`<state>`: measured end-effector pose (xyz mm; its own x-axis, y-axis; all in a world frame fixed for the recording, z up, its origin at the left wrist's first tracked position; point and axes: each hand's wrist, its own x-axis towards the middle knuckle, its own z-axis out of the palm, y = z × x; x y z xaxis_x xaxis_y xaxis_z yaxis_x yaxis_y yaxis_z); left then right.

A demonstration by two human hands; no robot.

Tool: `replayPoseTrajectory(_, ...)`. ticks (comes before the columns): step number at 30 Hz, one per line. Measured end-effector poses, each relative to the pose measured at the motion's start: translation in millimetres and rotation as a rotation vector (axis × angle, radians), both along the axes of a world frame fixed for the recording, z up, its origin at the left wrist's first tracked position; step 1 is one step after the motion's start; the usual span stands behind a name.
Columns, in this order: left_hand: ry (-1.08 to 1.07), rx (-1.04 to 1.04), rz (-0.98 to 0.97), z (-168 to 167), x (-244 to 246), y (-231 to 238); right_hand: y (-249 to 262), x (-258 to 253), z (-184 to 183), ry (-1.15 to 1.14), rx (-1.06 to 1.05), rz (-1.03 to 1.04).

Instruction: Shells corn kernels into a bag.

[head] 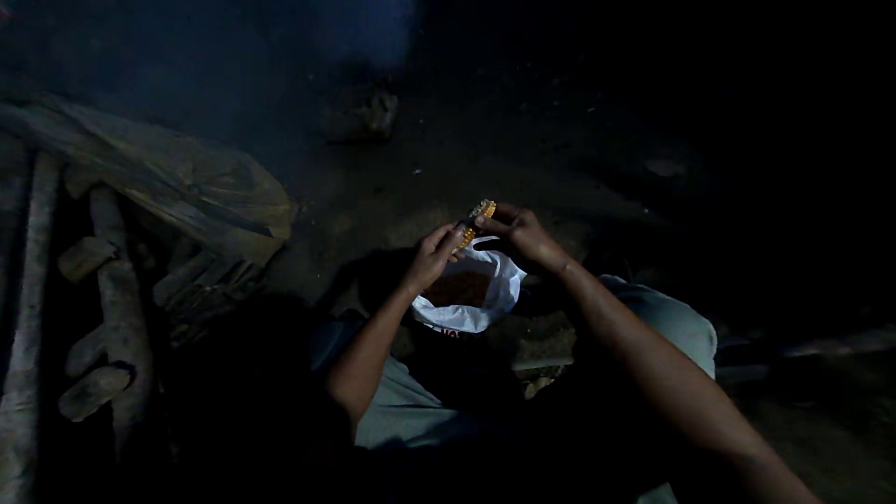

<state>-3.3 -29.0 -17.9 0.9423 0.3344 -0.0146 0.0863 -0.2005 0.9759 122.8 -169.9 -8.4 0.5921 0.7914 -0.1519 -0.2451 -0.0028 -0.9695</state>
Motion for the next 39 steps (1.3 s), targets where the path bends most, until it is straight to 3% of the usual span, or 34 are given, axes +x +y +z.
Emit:
replayPoseTrajectory(3, 0.000, 0.062, -0.037, -4.4, 0.9, -1.2, 1.7, -9.8, 14.4, 0.026, -0.097, -0.073)
replayPoseTrajectory(6, 0.009, 0.077, -0.042, -3.8, 2.2, -3.9, 2.4, -2.0, -0.3, 0.001, -0.029, -0.071)
replayPoseTrajectory(9, 0.030, 0.046, -0.024, -0.7, 1.2, -6.9, -0.9, -11.0, 15.3, 0.029, -0.103, -0.044)
replayPoseTrajectory(13, 0.063, 0.081, 0.019, -4.4, 1.0, -10.9, 0.2, -0.8, -1.5, -0.009, 0.000, -0.024)
replayPoseTrajectory(18, 0.107, 0.125, 0.089, -7.3, -2.2, -19.9, -3.1, -0.7, 0.2, 0.009, -0.040, -0.016)
replayPoseTrajectory(26, 0.152, 0.146, 0.034, -4.5, -6.1, -17.9, -6.3, -3.3, 8.2, -0.073, -0.146, 0.004)
replayPoseTrajectory(35, 0.171, 0.006, 0.020, -7.1, -5.9, -13.8, -4.6, 0.7, -0.4, -0.185, -0.221, 0.053)
replayPoseTrajectory(39, 0.127, 0.095, -0.040, -16.4, -2.6, -11.5, -5.3, 2.6, 0.7, -0.192, -0.240, 0.072)
